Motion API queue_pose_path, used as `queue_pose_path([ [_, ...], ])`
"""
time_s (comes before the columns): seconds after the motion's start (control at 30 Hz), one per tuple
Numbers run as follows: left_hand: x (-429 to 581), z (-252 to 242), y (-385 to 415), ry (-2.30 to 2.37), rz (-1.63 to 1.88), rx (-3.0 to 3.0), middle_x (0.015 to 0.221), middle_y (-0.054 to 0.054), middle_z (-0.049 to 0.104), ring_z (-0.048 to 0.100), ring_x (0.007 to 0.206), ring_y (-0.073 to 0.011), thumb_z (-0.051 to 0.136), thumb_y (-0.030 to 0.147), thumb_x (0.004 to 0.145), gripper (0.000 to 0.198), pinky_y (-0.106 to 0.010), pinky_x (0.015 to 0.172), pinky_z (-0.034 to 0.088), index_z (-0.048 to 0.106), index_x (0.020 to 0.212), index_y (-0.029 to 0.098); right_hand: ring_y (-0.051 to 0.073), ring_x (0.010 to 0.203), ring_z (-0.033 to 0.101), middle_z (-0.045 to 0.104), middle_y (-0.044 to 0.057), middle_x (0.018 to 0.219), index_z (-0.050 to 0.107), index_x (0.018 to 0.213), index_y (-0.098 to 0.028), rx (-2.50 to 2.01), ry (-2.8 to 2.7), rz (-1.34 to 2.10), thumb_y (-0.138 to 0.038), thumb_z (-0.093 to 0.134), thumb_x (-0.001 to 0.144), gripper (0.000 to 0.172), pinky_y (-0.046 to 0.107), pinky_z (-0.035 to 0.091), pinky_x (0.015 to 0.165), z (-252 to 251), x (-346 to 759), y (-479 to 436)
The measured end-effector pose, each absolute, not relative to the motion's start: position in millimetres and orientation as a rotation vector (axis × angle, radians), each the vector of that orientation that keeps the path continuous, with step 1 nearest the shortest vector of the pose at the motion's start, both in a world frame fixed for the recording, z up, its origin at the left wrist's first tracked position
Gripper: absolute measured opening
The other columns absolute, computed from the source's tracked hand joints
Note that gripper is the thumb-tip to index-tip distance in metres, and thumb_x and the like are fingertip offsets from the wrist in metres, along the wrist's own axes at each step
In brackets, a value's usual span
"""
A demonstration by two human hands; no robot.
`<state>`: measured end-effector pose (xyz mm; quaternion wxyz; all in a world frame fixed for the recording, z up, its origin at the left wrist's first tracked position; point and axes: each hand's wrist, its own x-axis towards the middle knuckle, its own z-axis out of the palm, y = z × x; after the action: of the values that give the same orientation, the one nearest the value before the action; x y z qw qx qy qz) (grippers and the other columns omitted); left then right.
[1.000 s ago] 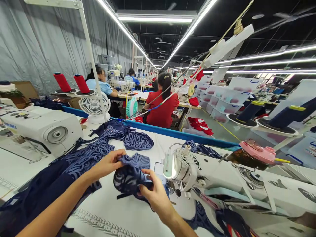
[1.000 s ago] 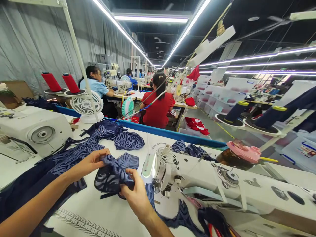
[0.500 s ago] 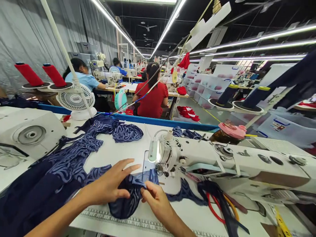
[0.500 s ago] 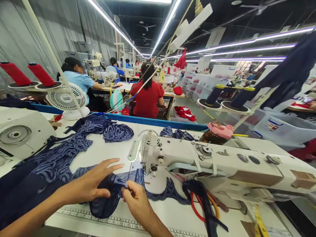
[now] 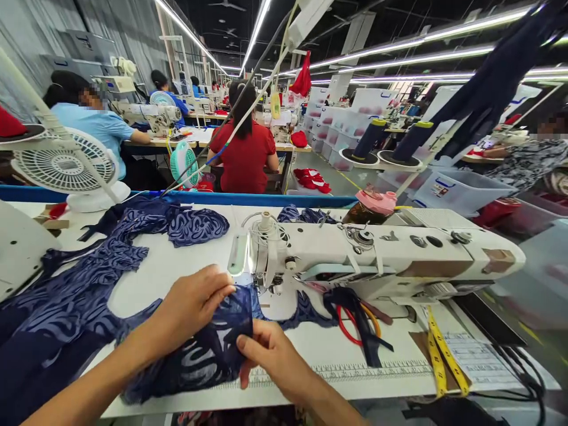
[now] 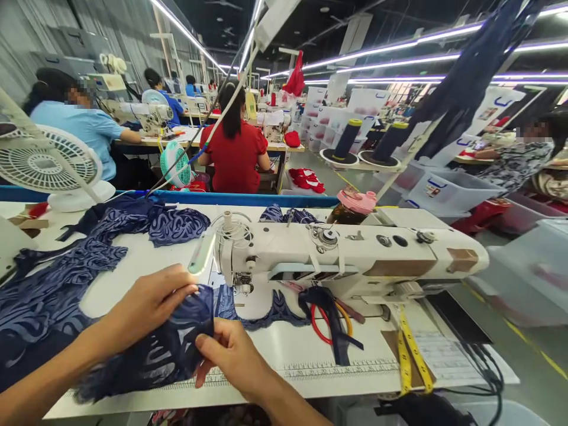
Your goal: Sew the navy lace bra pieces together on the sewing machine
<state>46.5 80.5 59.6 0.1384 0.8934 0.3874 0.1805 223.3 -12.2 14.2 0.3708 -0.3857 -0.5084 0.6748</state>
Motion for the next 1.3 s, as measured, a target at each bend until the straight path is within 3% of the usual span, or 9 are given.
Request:
queue_pose_path([
  [0.1,66,19,99,1.205,0.445,2.617,0.082,-0.002,0.063,0.061,0.073,-0.0164,0.039,0.034,0.1,0.031,-0.025,0.064,0.041,0.065,0.088,0.022,0.015,0.07,0.059,0.056,0.001,0.077,0.056,0.079,-0.019,-1.198,-1.79,1.302,-0.039,0.048,0.097,0.029,0.026,0.048,0.064,11,256,-7],
  [0.17,77,-12,107,1.172,0.431,2.625,0.084,-0.003,0.064,0.062,0.076,-0.017,0.041,0.033,0.1,0.028,-0.025,0.066,0.042,0.064,0.09,0.021,0.018,0.083,0.059,0.061,0.004,0.086,0.063,0.093,-0.02,-1.288,-2.036,0.87,-0.027,0.044,0.099,0.021,0.03,0.048,0.075,1,275,0],
  [0.23,81,-34,107,1.155,0.439,2.621,0.085,-0.003,0.064,0.062,0.079,-0.0179,0.041,0.034,0.1,0.025,-0.026,0.068,0.043,0.062,0.093,0.02,0.02,0.088,0.058,0.063,0.007,0.093,0.064,0.11,-0.021,-1.386,-2.11,0.552,-0.019,0.041,0.098,0.026,0.033,0.048,0.08,-11,289,8],
  [0.37,74,-49,92,1.114,0.461,2.622,0.083,-0.002,0.061,0.059,0.075,-0.0173,0.042,0.037,0.1,0.025,-0.026,0.064,0.04,0.058,0.091,0.021,0.023,0.09,0.058,0.063,0.01,0.096,0.062,0.121,-0.02,-1.421,-2.21,0.232,-0.007,0.04,0.094,0.038,0.036,0.047,0.08,-32,296,24],
  [0.6,57,-43,70,0.807,0.66,2.747,0.071,0.0,0.055,0.052,0.064,-0.015,0.047,0.028,0.098,0.017,-0.027,0.057,0.034,0.059,0.088,0.021,0.019,0.082,0.053,0.06,0.006,0.093,0.06,0.122,-0.019,-1.293,-2.405,0.16,-0.001,0.046,0.087,0.042,0.032,0.039,0.076,-42,286,24],
  [0.73,64,-30,74,1.026,0.683,2.471,0.077,0.0,0.06,0.057,0.072,-0.015,0.05,0.03,0.098,0.017,-0.025,0.065,0.04,0.059,0.087,0.021,0.018,0.077,0.049,0.057,0.005,0.086,0.062,0.112,-0.016,-1.305,-2.407,0.024,0.0,0.045,0.087,0.035,0.033,0.032,0.071,-40,281,16],
  [0.87,73,-22,79,1.305,0.455,2.283,0.085,0.0,0.067,0.063,0.075,-0.0168,0.055,0.031,0.094,0.013,-0.027,0.067,0.042,0.062,0.087,0.022,0.017,0.073,0.045,0.053,0.003,0.079,0.063,0.102,-0.017,-1.287,-2.408,-0.077,-0.001,0.045,0.088,0.028,0.032,0.026,0.066,-40,277,13],
  [1.0,77,-22,84,1.429,0.308,2.207,0.09,0.0,0.07,0.066,0.076,-0.0186,0.056,0.032,0.091,0.013,-0.028,0.068,0.044,0.066,0.088,0.023,0.017,0.073,0.044,0.051,0.003,0.08,0.063,0.103,-0.015,-1.275,-2.424,-0.052,-0.003,0.046,0.087,0.025,0.032,0.025,0.066,-41,277,13],
  [1.3,82,-21,93,1.34,0.402,2.199,0.082,-0.002,0.073,0.068,0.085,-0.0204,0.053,0.031,0.089,0.018,-0.027,0.077,0.049,0.07,0.087,0.024,0.016,0.07,0.043,0.052,0.003,0.08,0.062,0.093,-0.016,-1.286,-2.399,-0.025,-0.002,0.045,0.086,0.022,0.032,0.026,0.068,-39,277,13],
])
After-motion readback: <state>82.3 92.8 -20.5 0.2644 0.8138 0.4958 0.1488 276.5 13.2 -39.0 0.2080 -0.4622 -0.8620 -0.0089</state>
